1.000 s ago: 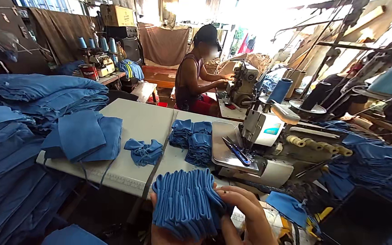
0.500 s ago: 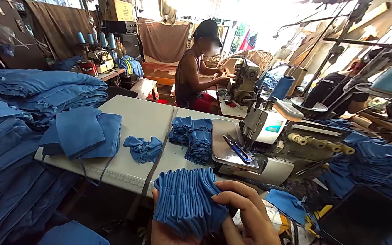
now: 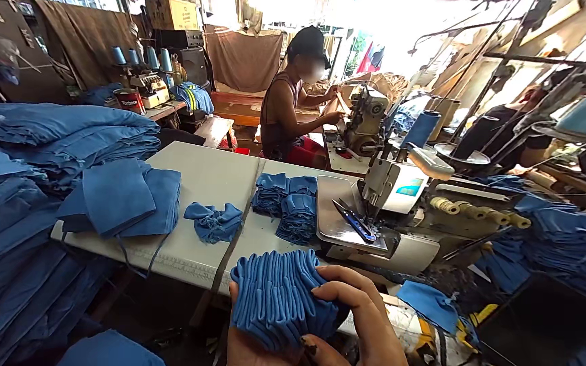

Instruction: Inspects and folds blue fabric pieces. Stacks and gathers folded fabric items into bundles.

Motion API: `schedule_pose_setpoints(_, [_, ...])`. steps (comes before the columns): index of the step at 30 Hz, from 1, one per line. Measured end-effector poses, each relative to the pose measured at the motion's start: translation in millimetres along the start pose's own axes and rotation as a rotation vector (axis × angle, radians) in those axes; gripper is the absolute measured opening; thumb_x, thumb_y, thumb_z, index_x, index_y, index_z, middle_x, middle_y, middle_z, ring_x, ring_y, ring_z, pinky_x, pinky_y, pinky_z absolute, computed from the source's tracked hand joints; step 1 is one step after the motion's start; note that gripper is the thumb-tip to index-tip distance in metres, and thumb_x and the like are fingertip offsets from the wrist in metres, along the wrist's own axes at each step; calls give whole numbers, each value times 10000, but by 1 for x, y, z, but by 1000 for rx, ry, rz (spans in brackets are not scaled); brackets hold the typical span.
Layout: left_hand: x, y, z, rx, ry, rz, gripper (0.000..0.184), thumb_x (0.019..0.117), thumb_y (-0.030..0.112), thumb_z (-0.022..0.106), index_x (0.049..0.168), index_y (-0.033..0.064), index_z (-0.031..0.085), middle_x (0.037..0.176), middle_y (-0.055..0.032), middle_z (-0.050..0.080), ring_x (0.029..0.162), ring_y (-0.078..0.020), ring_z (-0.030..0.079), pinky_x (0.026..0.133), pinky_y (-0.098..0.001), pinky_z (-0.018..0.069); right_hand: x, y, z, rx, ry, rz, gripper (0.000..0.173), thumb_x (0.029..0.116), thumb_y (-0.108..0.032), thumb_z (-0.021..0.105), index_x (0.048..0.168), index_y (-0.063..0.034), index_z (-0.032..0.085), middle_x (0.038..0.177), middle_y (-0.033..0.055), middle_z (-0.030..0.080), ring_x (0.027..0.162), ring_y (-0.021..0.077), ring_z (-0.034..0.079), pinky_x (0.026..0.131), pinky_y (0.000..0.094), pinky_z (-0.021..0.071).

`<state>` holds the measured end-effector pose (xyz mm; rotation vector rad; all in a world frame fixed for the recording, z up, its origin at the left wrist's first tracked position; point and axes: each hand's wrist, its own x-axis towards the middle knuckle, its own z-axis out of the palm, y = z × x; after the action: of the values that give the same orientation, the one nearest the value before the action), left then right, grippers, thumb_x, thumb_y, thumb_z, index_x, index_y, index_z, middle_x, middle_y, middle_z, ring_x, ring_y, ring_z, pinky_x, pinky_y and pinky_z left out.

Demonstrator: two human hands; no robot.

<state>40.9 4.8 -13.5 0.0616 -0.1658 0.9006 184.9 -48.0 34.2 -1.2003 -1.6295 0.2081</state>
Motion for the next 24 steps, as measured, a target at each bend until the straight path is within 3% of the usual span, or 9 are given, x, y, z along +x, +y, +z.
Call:
schedule_pose_setpoints(6, [-3,5,-17,-25,-71,-33,780,877,754,525,1213,83,739,1236,-145,714,1185,-290,671,1008,-504,535,1,8,-3,396,41,-32,414,952,-191,697,1344,-192,563,1405,83,556,1291,222,575,1064,405,525])
schedule_pose_setpoints(11, [-6,9,-47,-62,-145,-32,702,879,676,606,1206,66,726,1235,-143,707,1191,-303,664,1022,-528,529,-1,6,-1,340,62,-32,411,917,-86,723,1291,-192,589,1386,78,569,1272,214,593,1048,393,547])
schedule_pose_setpoints(15, [-4,6,-22,-43,-16,-49,775,857,767,543,1182,95,751,1211,-138,724,1151,-286,687,978,-501,552,-2,5,2,237,121,-21,345,934,-25,677,1237,-182,623,1352,67,578,1245,179,605,1039,363,555])
schedule_pose_setpoints(18, [-3,5,-14,20,-13,-41,730,863,746,557,1167,114,761,1179,-122,737,1138,-264,694,981,-481,555,-2,5,0,163,99,-5,260,998,-130,629,1250,-193,622,1379,67,560,1300,162,560,1068,346,522])
schedule_pose_setpoints(21, [-2,4,-9,86,-45,-32,663,851,686,637,1177,122,759,1172,-107,740,1142,-244,691,1001,-460,544,-2,3,-2,120,81,29,391,969,-372,705,1298,-185,609,1401,84,537,1317,155,529,1067,332,509])
schedule_pose_setpoints(24, [-2,4,-13,92,-19,-49,682,843,702,632,1178,121,760,1176,-110,740,1135,-252,695,990,-464,550,-1,2,0,113,133,47,313,958,-230,732,1234,-129,626,1330,111,573,1217,153,603,983,306,570])
